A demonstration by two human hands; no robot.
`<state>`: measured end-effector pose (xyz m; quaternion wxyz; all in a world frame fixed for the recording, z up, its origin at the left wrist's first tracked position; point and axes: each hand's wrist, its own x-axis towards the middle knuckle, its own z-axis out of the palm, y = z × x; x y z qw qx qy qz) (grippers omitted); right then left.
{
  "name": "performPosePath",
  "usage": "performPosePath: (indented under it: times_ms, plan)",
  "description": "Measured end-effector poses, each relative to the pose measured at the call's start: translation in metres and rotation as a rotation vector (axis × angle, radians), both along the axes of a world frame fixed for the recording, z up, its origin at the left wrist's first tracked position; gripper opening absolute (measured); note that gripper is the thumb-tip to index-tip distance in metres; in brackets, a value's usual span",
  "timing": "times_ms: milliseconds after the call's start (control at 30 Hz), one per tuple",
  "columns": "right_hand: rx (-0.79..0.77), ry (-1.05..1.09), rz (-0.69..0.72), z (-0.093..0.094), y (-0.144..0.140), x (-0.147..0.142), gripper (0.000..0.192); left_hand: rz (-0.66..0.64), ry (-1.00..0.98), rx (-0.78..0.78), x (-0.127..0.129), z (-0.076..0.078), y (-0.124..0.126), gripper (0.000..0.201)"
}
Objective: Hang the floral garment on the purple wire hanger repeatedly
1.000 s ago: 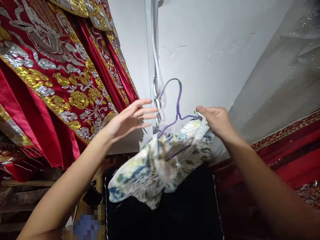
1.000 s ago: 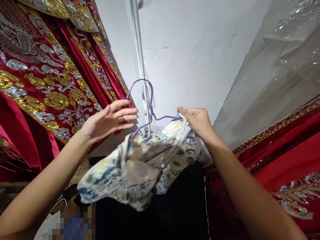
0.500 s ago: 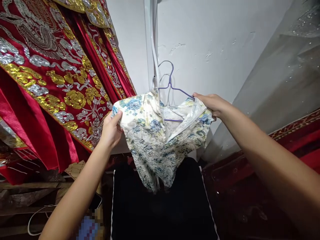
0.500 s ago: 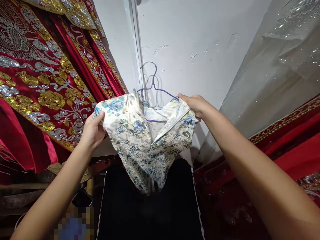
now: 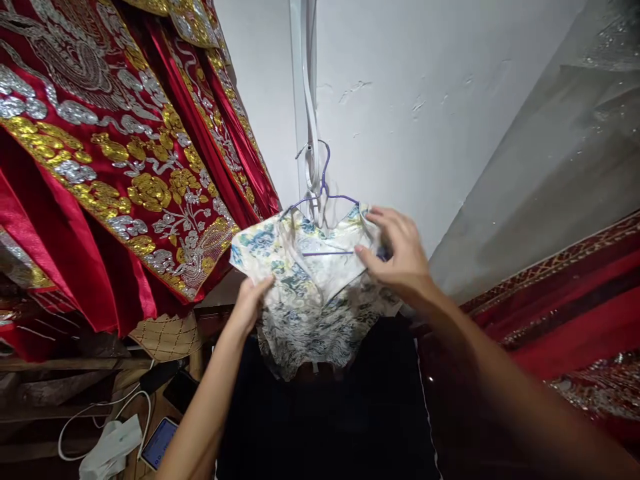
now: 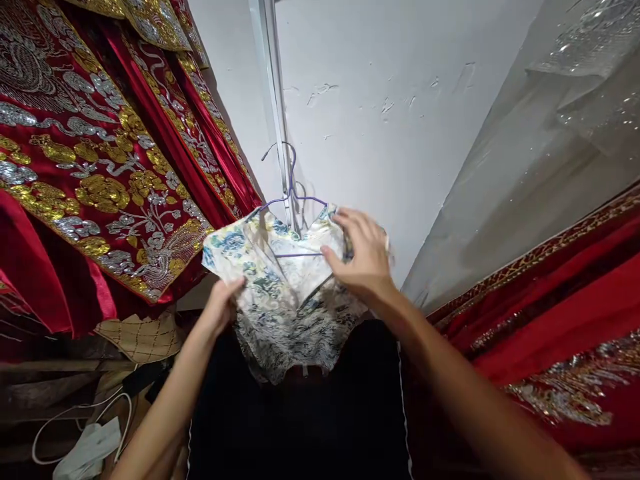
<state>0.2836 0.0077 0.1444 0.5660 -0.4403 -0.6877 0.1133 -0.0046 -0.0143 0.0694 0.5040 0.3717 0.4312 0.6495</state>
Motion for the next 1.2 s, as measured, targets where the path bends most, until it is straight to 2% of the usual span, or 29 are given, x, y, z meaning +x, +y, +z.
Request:
performPosePath:
  times_ms: [67,133,167,267,300,367,433,500,567,700,733,867,967,1033,1133,1167,1200]
  plan:
    - [-0.122,0.052,0.203,-0.028,-0.012,-0.020,0.046,-0.102,0.051,-0.073,0.019,-0.020,-0.008,0.045]
    - [-0.252,0.196,0.413,-0.061,-0.021,-0.039,0.030,-0.126,0.041,-0.086,0.033,-0.034,-0.015,0.044]
    - [-0.284,0.320,0.388,-0.079,-0.025,-0.047,0.026,-0.116,0.016,-0.085,0.037,-0.039,-0.018,0.043]
    - [-0.419,0.650,0.135,-0.127,-0.029,-0.066,0.028,-0.071,-0.077,-0.088,0.040,-0.044,-0.027,0.043]
    - [-0.513,0.701,0.116,-0.139,-0.029,-0.071,0.034,-0.072,-0.102,-0.093,0.039,-0.044,-0.030,0.043]
    - [-0.708,0.715,0.203,-0.155,-0.029,-0.079,0.046,-0.080,-0.139,-0.103,0.036,-0.042,-0.037,0.044]
    - [-0.799,0.679,0.331,-0.161,-0.031,-0.087,0.050,-0.072,-0.155,-0.109,0.034,-0.041,-0.043,0.045]
    - [-0.791,0.660,0.408,-0.161,-0.036,-0.091,0.046,-0.045,-0.157,-0.115,0.034,-0.041,-0.048,0.045]
    - [-0.769,0.648,0.423,-0.159,-0.041,-0.092,0.039,0.026,-0.147,-0.115,0.034,-0.043,-0.050,0.046]
    - [-0.763,0.601,0.368,-0.160,-0.047,-0.087,0.033,0.272,-0.144,-0.074,0.034,-0.046,-0.050,0.048]
    - [-0.761,0.586,0.366,-0.161,-0.048,-0.086,0.032,0.275,-0.156,-0.069,0.035,-0.047,-0.051,0.048]
    - [-0.730,0.496,0.419,-0.160,-0.051,-0.087,0.031,0.150,-0.204,-0.068,0.037,-0.048,-0.054,0.047]
    - [-0.721,0.431,0.430,-0.157,-0.055,-0.091,0.029,0.155,-0.181,-0.064,0.033,-0.049,-0.055,0.054]
    - [-0.718,0.419,0.399,-0.156,-0.056,-0.090,0.027,0.295,-0.073,-0.002,0.029,-0.052,-0.055,0.057]
    - [-0.767,0.357,0.376,-0.158,-0.057,-0.086,0.029,0.734,0.242,0.197,0.032,-0.063,-0.059,0.063]
    - [-0.793,0.317,0.386,-0.159,-0.057,-0.084,0.031,0.844,0.367,0.257,0.037,-0.068,-0.062,0.065]
    - [-0.821,0.277,0.407,-0.159,-0.058,-0.082,0.032,0.879,0.483,0.297,0.045,-0.075,-0.066,0.065]
